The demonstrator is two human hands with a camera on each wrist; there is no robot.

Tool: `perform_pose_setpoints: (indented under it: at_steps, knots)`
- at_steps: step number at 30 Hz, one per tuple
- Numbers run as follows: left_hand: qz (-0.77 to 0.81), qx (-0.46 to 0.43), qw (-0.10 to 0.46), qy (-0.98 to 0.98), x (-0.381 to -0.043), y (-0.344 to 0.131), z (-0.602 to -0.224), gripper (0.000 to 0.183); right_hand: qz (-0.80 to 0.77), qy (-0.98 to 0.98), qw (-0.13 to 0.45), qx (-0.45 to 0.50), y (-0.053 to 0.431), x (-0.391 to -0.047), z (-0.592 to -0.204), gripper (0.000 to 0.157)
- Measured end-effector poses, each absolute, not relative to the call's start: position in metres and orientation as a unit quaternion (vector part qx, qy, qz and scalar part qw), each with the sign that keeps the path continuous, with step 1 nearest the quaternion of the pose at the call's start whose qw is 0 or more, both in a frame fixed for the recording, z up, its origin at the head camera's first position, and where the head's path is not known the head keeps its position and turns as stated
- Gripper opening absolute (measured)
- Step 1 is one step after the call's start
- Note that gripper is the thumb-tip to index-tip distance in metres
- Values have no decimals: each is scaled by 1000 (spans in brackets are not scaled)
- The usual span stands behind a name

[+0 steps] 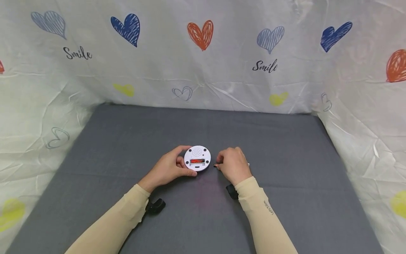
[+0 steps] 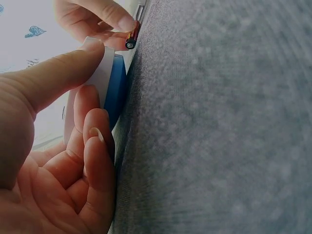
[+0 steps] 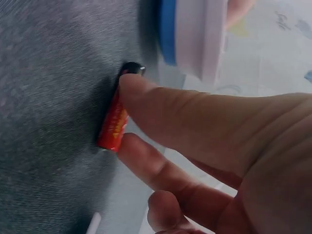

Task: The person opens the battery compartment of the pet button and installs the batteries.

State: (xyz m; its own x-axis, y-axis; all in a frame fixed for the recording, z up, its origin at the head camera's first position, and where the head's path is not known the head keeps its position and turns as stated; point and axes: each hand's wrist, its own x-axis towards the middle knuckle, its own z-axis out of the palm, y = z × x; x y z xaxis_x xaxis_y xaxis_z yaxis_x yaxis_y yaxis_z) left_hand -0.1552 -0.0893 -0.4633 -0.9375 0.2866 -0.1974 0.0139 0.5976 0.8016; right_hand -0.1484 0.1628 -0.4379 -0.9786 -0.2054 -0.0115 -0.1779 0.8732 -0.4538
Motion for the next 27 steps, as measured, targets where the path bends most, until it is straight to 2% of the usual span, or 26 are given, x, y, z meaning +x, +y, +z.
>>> perform_pose_setpoints:
  at_steps: [6, 12, 15, 20, 27]
  knots:
    - [443, 83, 156, 879, -154, -90, -465, 99, -217, 971, 12, -105, 161, -147, -441, 8]
    - [438, 82, 158, 881, -153, -91, -465, 99, -224, 963, -91, -122, 157, -141, -431, 9]
    - [434, 82, 157, 884, -153, -93, -465, 99, -245, 947, -128, -162, 146, -137, -428, 11]
    - [433, 90, 153, 884, -153, -95, -466, 100, -265, 923, -141, -242, 122, -131, -435, 10]
    - [434, 105, 146, 883, -153, -98, -465, 98, -265, 911, -165, -270, 109, -128, -448, 11]
